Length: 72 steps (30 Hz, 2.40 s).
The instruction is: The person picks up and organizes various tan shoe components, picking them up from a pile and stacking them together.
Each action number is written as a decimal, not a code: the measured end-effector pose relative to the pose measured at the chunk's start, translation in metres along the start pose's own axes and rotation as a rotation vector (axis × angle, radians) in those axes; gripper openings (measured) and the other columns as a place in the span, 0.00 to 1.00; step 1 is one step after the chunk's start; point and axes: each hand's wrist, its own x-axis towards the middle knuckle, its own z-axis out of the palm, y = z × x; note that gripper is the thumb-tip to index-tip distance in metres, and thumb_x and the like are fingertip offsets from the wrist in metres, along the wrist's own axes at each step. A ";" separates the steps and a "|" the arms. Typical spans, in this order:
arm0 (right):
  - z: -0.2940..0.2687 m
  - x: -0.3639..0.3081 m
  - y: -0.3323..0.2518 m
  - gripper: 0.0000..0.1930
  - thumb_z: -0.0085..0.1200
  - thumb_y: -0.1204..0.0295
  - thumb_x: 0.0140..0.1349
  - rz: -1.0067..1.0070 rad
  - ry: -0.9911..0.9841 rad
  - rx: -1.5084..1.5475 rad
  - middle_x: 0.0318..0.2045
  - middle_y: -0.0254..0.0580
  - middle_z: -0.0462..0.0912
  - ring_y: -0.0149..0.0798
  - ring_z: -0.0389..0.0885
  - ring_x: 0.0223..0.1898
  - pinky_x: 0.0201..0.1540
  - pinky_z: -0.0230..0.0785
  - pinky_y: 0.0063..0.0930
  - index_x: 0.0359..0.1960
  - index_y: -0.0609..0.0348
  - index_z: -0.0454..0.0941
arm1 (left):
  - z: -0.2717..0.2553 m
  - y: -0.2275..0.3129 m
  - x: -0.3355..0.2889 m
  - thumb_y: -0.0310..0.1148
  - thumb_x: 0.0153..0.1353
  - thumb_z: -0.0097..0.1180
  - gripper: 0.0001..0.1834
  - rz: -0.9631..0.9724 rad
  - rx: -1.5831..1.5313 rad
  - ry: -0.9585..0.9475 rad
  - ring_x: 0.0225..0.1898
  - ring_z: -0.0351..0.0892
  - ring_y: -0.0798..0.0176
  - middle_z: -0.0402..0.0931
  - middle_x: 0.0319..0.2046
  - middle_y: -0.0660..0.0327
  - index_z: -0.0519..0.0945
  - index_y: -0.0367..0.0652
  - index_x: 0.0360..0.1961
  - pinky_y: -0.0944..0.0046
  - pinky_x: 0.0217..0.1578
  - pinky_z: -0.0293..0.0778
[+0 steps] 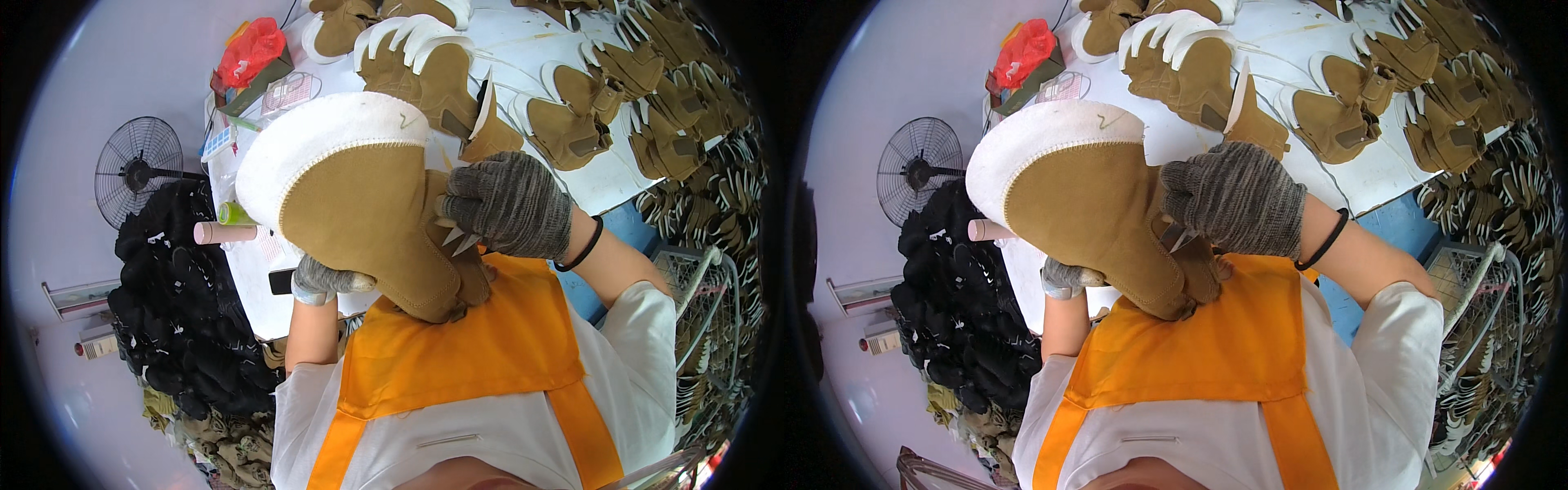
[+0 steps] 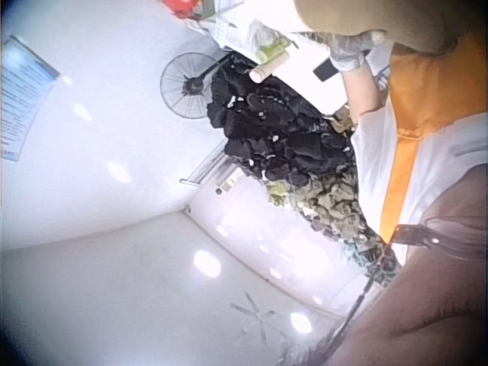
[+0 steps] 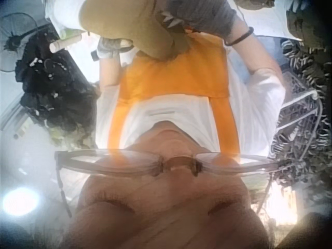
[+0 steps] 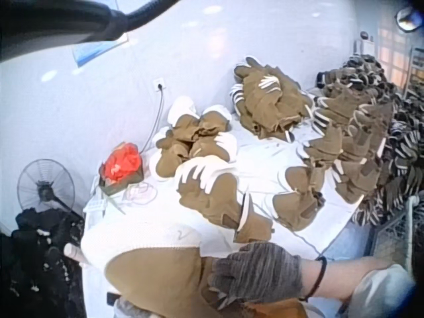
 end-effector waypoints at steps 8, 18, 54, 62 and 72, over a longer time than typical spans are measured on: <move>0.000 0.015 -0.019 0.10 0.56 0.68 0.49 0.051 -0.235 -0.079 0.34 0.42 0.78 0.44 0.80 0.32 0.35 0.73 0.35 0.34 0.56 0.77 | -0.001 0.001 -0.003 0.48 0.47 0.68 0.43 -0.014 0.003 0.005 0.56 0.67 0.58 0.67 0.56 0.55 0.64 0.39 0.60 0.59 0.57 0.64; 0.004 -0.006 0.023 0.10 0.58 0.70 0.52 0.343 0.152 0.094 0.33 0.43 0.77 0.42 0.80 0.31 0.30 0.74 0.30 0.35 0.59 0.76 | 0.001 -0.003 -0.009 0.49 0.47 0.67 0.44 -0.027 -0.012 0.019 0.57 0.67 0.57 0.67 0.57 0.55 0.63 0.39 0.61 0.58 0.57 0.64; -0.011 0.014 0.006 0.13 0.58 0.67 0.49 -0.054 -0.136 -0.168 0.37 0.44 0.78 0.42 0.79 0.35 0.36 0.73 0.29 0.36 0.56 0.79 | -0.002 -0.019 -0.015 0.52 0.47 0.67 0.46 -0.002 -0.058 0.121 0.59 0.65 0.55 0.64 0.59 0.55 0.61 0.40 0.62 0.55 0.59 0.63; 0.015 0.000 0.041 0.19 0.58 0.61 0.57 0.680 0.209 1.007 0.33 0.35 0.79 0.27 0.76 0.32 0.37 0.71 0.24 0.47 0.57 0.77 | -0.014 -0.050 -0.032 0.52 0.47 0.67 0.47 0.035 -0.108 0.359 0.59 0.64 0.55 0.63 0.60 0.55 0.60 0.41 0.63 0.55 0.59 0.63; 0.019 -0.007 0.020 0.24 0.63 0.55 0.52 0.669 0.009 1.278 0.31 0.27 0.77 0.22 0.70 0.30 0.34 0.65 0.16 0.46 0.56 0.78 | 0.005 -0.062 0.005 0.45 0.51 0.64 0.41 0.036 -0.495 0.061 0.59 0.63 0.56 0.64 0.58 0.57 0.60 0.41 0.62 0.55 0.57 0.65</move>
